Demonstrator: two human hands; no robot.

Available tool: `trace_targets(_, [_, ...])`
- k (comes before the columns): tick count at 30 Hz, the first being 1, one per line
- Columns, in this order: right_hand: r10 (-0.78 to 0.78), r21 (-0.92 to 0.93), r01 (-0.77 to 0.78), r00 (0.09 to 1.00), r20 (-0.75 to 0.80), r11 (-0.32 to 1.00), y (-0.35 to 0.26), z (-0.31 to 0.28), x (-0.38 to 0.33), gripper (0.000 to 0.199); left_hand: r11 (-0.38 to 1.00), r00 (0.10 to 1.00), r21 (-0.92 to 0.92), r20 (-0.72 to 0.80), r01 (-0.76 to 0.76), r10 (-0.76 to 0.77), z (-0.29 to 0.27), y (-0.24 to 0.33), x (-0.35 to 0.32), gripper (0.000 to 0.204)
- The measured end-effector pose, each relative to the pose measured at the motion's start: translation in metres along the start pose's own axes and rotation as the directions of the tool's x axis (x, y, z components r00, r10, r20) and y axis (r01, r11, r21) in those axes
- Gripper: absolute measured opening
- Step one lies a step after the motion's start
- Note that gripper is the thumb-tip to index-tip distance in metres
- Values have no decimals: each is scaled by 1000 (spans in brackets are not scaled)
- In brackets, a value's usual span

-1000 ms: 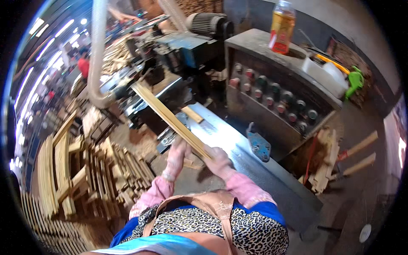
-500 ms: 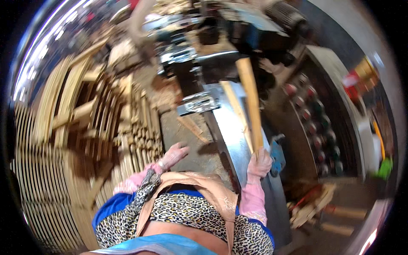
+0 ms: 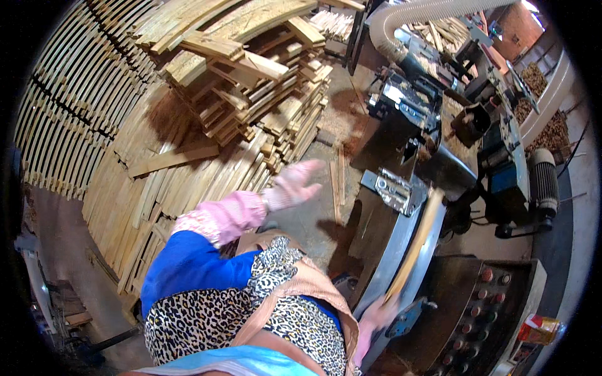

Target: The person takes wooden planks from a stack and feeds them one by one into an industrial woodworking machine, then sets the processed planks aside.

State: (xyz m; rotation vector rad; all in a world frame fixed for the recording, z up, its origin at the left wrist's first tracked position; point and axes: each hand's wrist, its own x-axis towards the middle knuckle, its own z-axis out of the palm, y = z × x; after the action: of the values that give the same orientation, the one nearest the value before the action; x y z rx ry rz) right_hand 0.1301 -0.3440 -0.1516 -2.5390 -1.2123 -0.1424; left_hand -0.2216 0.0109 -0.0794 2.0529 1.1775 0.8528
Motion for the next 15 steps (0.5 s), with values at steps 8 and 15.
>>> trace_targets(8, [-70, -95, 62, 994, -86, 994, 29, -37, -113, 33, 336, 740, 931, -325, 142, 589, -320, 32, 49, 57])
trace_targets(15, [-195, 32, 219, 919, -344, 975, -12, 31, 65, 24, -19, 753, 787, -596, 616, -280, -429, 62, 90, 41])
